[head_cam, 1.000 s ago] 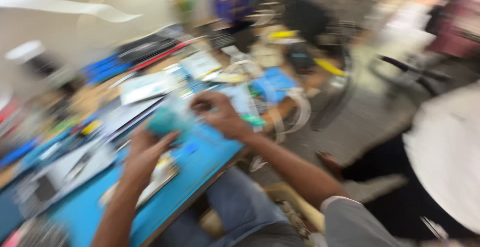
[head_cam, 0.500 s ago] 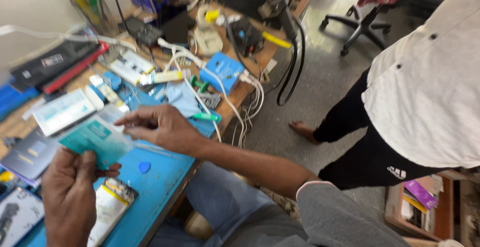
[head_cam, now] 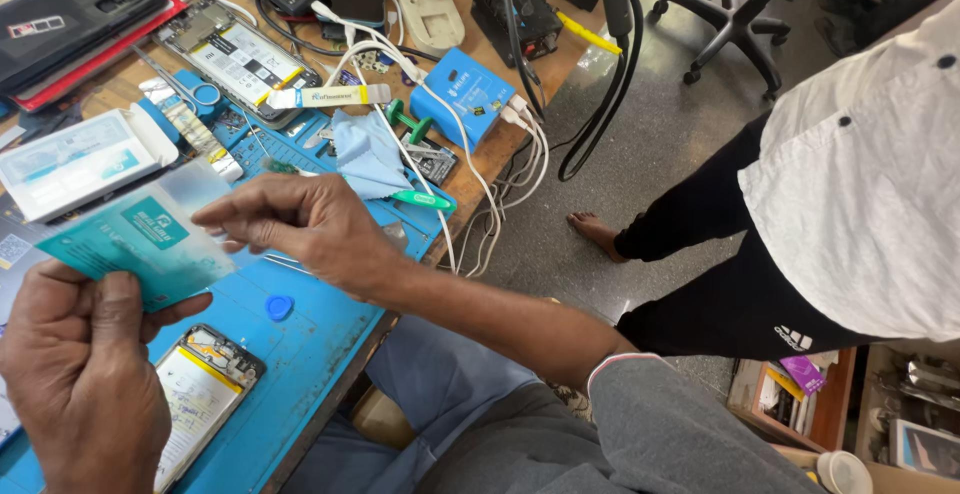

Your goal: The person works on a disassembled smartphone at a repair bench, using a screwdriver and tweezers to adjust internal components. They then clean the device with a toothbrush and a cloth, and handle a small packaged component.

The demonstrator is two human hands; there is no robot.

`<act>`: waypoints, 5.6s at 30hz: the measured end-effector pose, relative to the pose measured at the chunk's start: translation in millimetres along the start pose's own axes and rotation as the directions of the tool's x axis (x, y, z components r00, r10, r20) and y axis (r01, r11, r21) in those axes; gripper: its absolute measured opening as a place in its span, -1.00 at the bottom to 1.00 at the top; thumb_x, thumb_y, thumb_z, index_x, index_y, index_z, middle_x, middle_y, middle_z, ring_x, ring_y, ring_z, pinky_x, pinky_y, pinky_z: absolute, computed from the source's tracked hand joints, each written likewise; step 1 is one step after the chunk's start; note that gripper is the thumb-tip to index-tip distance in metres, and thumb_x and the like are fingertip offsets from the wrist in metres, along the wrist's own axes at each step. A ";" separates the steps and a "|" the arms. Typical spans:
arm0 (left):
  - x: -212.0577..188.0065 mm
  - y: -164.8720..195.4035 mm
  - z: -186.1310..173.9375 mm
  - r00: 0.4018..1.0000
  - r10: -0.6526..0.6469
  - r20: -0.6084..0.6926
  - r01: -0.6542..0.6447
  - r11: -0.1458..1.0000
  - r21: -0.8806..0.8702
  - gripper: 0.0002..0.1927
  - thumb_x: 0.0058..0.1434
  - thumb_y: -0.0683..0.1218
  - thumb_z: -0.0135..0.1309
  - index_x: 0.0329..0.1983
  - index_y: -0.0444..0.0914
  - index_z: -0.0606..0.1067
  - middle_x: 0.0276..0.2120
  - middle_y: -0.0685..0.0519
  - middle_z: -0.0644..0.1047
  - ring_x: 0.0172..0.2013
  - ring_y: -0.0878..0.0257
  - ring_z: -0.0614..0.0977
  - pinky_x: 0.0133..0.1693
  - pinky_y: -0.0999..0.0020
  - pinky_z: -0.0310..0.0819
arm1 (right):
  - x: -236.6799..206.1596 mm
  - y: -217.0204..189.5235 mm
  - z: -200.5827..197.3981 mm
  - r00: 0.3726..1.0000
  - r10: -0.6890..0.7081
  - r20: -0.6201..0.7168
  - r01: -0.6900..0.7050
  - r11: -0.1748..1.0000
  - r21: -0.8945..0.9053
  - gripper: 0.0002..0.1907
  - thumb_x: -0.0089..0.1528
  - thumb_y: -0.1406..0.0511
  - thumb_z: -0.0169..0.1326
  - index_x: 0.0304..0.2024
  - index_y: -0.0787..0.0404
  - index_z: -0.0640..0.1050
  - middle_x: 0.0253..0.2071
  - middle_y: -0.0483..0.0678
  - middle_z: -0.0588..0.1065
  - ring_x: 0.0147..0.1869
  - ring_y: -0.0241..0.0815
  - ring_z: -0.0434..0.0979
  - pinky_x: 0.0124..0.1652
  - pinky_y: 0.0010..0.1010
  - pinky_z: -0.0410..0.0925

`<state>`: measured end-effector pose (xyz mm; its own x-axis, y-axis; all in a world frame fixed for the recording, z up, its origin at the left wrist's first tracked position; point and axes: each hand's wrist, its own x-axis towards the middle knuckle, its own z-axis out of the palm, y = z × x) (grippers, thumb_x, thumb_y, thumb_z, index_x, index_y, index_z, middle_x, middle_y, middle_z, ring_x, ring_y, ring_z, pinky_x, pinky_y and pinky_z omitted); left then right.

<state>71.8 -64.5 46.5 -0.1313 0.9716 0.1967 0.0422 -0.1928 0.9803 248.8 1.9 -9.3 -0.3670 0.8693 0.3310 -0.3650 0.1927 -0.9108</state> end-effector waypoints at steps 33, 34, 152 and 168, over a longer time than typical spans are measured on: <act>18.7 -60.8 -22.4 0.950 -0.146 -0.277 0.096 0.978 -0.186 -0.56 0.39 -0.07 -0.03 0.30 -0.23 0.29 0.21 0.15 0.43 0.07 0.38 0.57 -0.04 0.32 0.64 | 14.3 -13.1 13.2 0.989 -0.140 -0.048 0.111 0.917 -0.382 -0.80 0.31 0.48 0.15 -0.01 0.29 0.62 -0.09 -0.03 0.62 -0.04 -0.23 0.64 -0.03 -0.44 0.54; 19.2 -65.0 -22.1 0.961 -0.132 -0.244 0.086 0.978 -0.190 -0.54 0.43 -0.08 0.01 0.35 -0.22 0.28 0.19 0.08 0.45 0.01 0.28 0.60 -0.03 0.26 0.65 | 16.9 -13.5 14.8 0.980 -0.181 -0.088 0.121 0.879 -0.461 -0.82 0.29 0.50 0.14 -0.06 0.31 0.64 -0.18 -0.03 0.63 -0.14 -0.22 0.65 -0.10 -0.43 0.52; 17.2 -19.4 -61.5 0.978 -0.106 0.180 0.156 0.943 -0.294 -0.73 0.39 -0.07 0.08 0.02 -0.33 0.58 -0.26 0.00 0.68 -0.36 0.37 0.68 -0.32 0.46 0.65 | 11.4 -11.2 35.7 0.949 -0.314 0.020 0.277 0.804 -0.526 -0.83 0.21 0.50 0.32 -0.15 0.27 0.65 -0.15 -0.04 0.63 -0.10 -0.32 0.58 -0.12 -0.51 0.46; 17.5 -26.2 -59.3 0.973 -0.026 0.230 0.085 0.965 -0.250 -0.68 0.33 -0.17 0.15 0.15 -0.31 0.52 -0.19 -0.01 0.66 -0.19 0.31 0.73 -0.12 0.42 0.69 | 16.3 -26.7 37.7 0.923 -0.352 0.155 0.367 0.683 -0.632 -0.83 0.20 0.46 0.32 -0.15 0.25 0.67 -0.10 -0.02 0.65 0.03 -0.19 0.67 0.02 -0.39 0.53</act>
<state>9.6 -50.5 25.2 0.0991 0.9818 0.1621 -0.2178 -0.1376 0.9663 220.3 -6.2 29.7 -0.3426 0.6638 0.6648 0.1569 0.7381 -0.6562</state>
